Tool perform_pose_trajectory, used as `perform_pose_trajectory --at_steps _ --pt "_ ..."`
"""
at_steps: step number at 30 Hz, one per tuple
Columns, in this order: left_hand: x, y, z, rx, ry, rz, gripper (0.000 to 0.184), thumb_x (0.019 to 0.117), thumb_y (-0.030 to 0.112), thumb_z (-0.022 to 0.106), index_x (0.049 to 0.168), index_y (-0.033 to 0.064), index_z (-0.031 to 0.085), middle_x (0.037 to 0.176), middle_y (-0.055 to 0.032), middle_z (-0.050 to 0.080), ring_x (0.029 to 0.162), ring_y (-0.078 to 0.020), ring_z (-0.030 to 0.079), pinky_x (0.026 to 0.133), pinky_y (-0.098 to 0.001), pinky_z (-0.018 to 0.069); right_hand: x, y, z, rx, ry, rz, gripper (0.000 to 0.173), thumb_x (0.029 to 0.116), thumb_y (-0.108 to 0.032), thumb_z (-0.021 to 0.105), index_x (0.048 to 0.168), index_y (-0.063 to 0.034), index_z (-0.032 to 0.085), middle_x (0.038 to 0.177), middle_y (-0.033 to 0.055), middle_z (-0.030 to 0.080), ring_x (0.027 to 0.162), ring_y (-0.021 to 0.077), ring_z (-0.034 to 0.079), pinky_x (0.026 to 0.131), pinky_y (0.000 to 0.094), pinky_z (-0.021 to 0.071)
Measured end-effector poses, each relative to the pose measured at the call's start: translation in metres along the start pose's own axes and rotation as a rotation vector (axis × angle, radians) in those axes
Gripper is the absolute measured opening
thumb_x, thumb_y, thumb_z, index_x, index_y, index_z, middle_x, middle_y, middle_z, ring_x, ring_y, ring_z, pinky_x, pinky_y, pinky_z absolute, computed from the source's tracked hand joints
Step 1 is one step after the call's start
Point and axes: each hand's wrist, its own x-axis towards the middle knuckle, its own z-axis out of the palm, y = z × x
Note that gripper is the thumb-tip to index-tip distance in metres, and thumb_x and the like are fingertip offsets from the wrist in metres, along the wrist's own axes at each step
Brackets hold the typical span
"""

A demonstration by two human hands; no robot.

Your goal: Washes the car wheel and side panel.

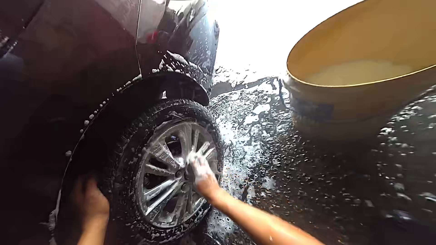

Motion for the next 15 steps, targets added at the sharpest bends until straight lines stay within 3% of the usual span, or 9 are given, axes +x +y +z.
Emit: perform_pose_trajectory --at_steps 1,3,5,6,8,9,11,14,15 --pt "-0.001 0.002 0.000 0.006 0.004 -0.011 0.039 0.1066 0.025 0.047 0.122 -0.0058 0.064 0.122 -0.0216 0.066 0.117 -0.0248 0.062 0.106 -0.0454 0.0469 -0.017 -0.006 0.005 0.093 -0.070 0.014 0.053 0.0924 -0.012 0.067 0.144 -0.0077 0.057 0.151 0.0210 0.049 0.135 0.0356 0.053 0.108 0.0501 0.0503" --pt "0.000 0.005 0.001 0.030 0.025 -0.008 0.039 0.1063 0.027 0.048 0.121 -0.0042 0.066 0.121 -0.0205 0.067 0.117 -0.0237 0.062 0.106 -0.0447 0.0474 -0.025 -0.038 0.003 0.222 -0.080 0.008 0.050 0.0908 -0.022 0.069 0.138 -0.0081 0.061 0.147 0.0185 0.052 0.135 0.0308 0.054 0.109 0.0448 0.0499" --pt "0.000 0.007 0.001 0.037 0.036 -0.015 0.038 0.1060 0.026 0.049 0.119 -0.0044 0.066 0.118 -0.0201 0.067 0.114 -0.0232 0.063 0.103 -0.0444 0.0481 0.003 -0.077 -0.011 0.316 -0.087 0.063 0.060 0.0955 -0.044 0.063 0.143 -0.0081 0.056 0.151 0.0203 0.048 0.141 0.0350 0.046 0.113 0.0520 0.0444" --pt "-0.001 0.005 0.000 0.042 0.036 -0.014 0.037 0.1058 0.026 0.049 0.117 -0.0046 0.066 0.115 -0.0198 0.067 0.111 -0.0232 0.063 0.101 -0.0452 0.0491 0.024 -0.087 -0.014 0.379 -0.086 0.094 0.067 0.0964 -0.055 0.058 0.144 -0.0078 0.055 0.148 0.0204 0.050 0.138 0.0371 0.047 0.111 0.0572 0.0434" --pt "-0.003 0.003 0.001 0.028 0.029 -0.022 0.037 0.1062 0.027 0.048 0.115 -0.0043 0.066 0.112 -0.0188 0.067 0.108 -0.0225 0.064 0.099 -0.0460 0.0495 0.065 -0.090 -0.018 0.503 -0.137 0.164 0.069 0.0978 -0.063 0.052 0.137 -0.0064 0.062 0.139 0.0217 0.060 0.134 0.0407 0.051 0.109 0.0655 0.0394" --pt "-0.002 0.003 0.002 0.017 0.025 -0.021 0.037 0.1060 0.027 0.048 0.114 -0.0038 0.066 0.111 -0.0179 0.067 0.107 -0.0222 0.063 0.099 -0.0459 0.0497 0.078 -0.086 -0.020 0.513 -0.173 0.177 0.066 0.0999 -0.063 0.048 0.132 -0.0081 0.066 0.132 0.0205 0.065 0.129 0.0396 0.056 0.107 0.0653 0.0419" --pt "-0.001 0.001 0.000 -0.005 0.018 -0.008 0.036 0.1055 0.026 0.049 0.114 -0.0037 0.067 0.112 -0.0178 0.067 0.107 -0.0221 0.064 0.099 -0.0454 0.0501 0.066 -0.085 -0.023 0.373 -0.136 0.114 0.056 0.1058 -0.052 0.044 0.135 -0.0071 0.062 0.127 0.0197 0.067 0.122 0.0375 0.062 0.102 0.0617 0.0479" --pt "0.001 -0.002 0.001 0.002 0.031 0.001 0.036 0.1054 0.027 0.050 0.115 -0.0028 0.067 0.112 -0.0174 0.068 0.108 -0.0223 0.064 0.099 -0.0461 0.0500 0.014 -0.102 -0.013 0.152 0.207 0.072 0.033 0.1010 -0.024 0.059 0.128 -0.0080 0.067 0.113 0.0171 0.070 0.106 0.0359 0.067 0.088 0.0545 0.0555" --pt "0.000 -0.002 -0.001 0.011 0.019 0.006 0.036 0.1055 0.026 0.049 0.117 -0.0037 0.066 0.114 -0.0185 0.067 0.110 -0.0236 0.063 0.100 -0.0468 0.0494 0.003 -0.112 -0.010 0.146 0.287 0.061 0.028 0.0987 -0.020 0.062 0.123 -0.0093 0.071 0.112 0.0145 0.071 0.105 0.0330 0.067 0.089 0.0508 0.0563"
